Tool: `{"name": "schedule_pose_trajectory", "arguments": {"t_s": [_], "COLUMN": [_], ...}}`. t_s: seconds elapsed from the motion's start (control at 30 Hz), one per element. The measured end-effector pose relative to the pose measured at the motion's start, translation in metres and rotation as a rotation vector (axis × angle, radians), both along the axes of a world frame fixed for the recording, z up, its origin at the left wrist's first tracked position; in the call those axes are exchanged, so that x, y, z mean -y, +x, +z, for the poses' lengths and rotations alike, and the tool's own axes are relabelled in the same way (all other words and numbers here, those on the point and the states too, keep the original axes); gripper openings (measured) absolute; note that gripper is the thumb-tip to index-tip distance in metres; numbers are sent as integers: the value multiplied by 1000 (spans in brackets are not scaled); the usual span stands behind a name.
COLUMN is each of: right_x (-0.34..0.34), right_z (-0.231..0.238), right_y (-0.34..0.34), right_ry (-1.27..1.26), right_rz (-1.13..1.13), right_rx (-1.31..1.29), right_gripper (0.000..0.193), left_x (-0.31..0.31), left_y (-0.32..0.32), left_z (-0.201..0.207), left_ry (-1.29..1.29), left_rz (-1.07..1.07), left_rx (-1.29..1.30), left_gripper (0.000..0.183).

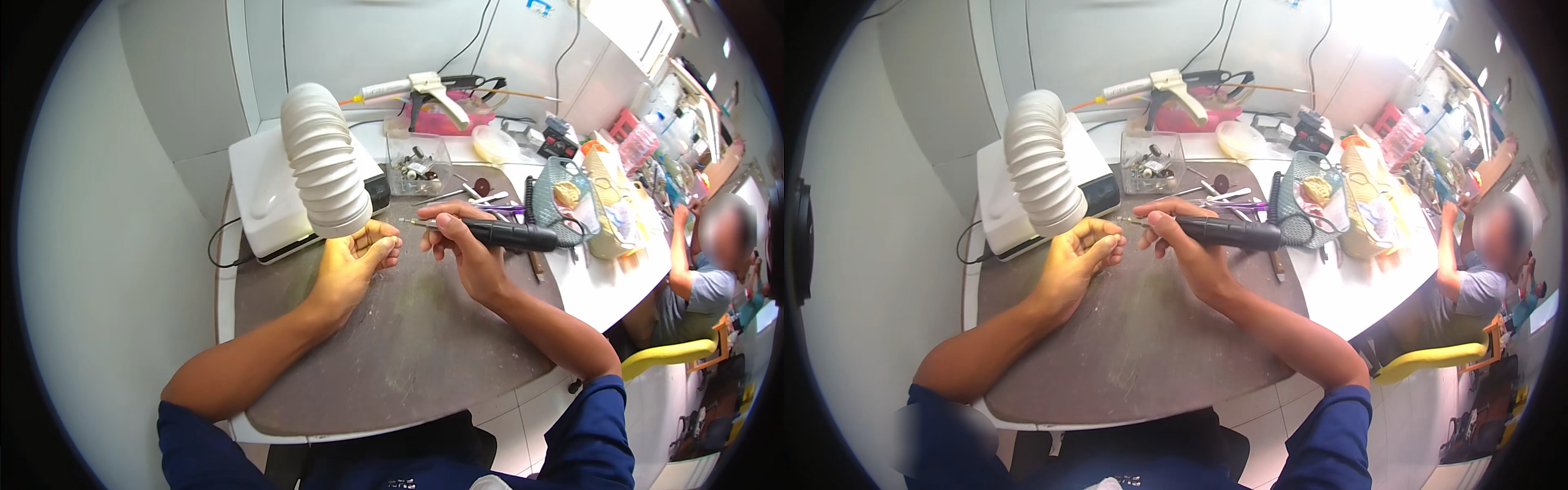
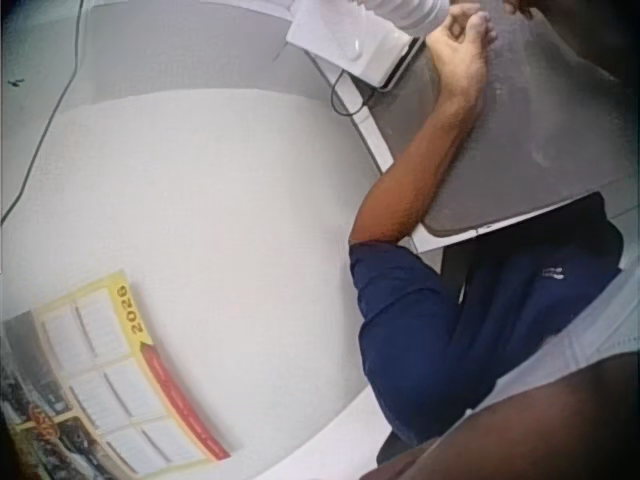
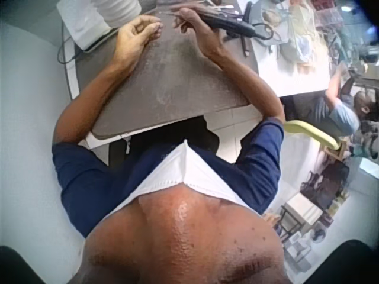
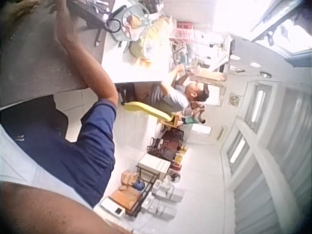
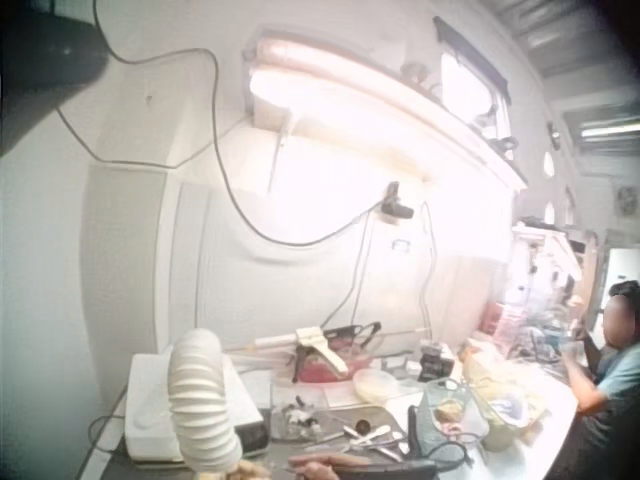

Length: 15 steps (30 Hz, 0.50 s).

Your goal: The person uses a rotary handpiece to grind and shape a small, light-colored dental prosthetic held in their left hand. They repeatedly rotate the object to work on different surfaces and occasionally pause to brush away debris with a small brush.

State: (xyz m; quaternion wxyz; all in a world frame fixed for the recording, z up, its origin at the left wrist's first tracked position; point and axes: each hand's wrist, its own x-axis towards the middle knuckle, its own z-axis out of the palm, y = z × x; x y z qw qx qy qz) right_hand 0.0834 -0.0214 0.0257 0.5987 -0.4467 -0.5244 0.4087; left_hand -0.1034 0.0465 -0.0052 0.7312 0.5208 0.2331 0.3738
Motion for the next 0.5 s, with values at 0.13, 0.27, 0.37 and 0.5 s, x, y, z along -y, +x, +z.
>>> {"name": "schedule_pose_trajectory", "arguments": {"t_s": [0.13, 0.27, 0.37, 0.5], "right_x": [-7, -6, -10, -13], "right_z": [-13, -14, -15, -19], "right_y": [-4, -2, -2, -1], "right_ry": [39, -29, 41, 163], "right_rz": [-47, -33, 17, 47], "right_rx": [169, 286, 346, 378], "right_gripper": [26, 22, 19, 17], "left_x": [6, 6, 6, 5], "left_y": [-7, -9, -9, -10], "left_z": [-2, 5, 7, 10], "left_ry": [-42, -80, -90, -88], "left_rz": [20, -14, -18, -32], "left_rx": [-21, -59, -53, -60], "left_gripper": [16, 17, 17, 15]}}
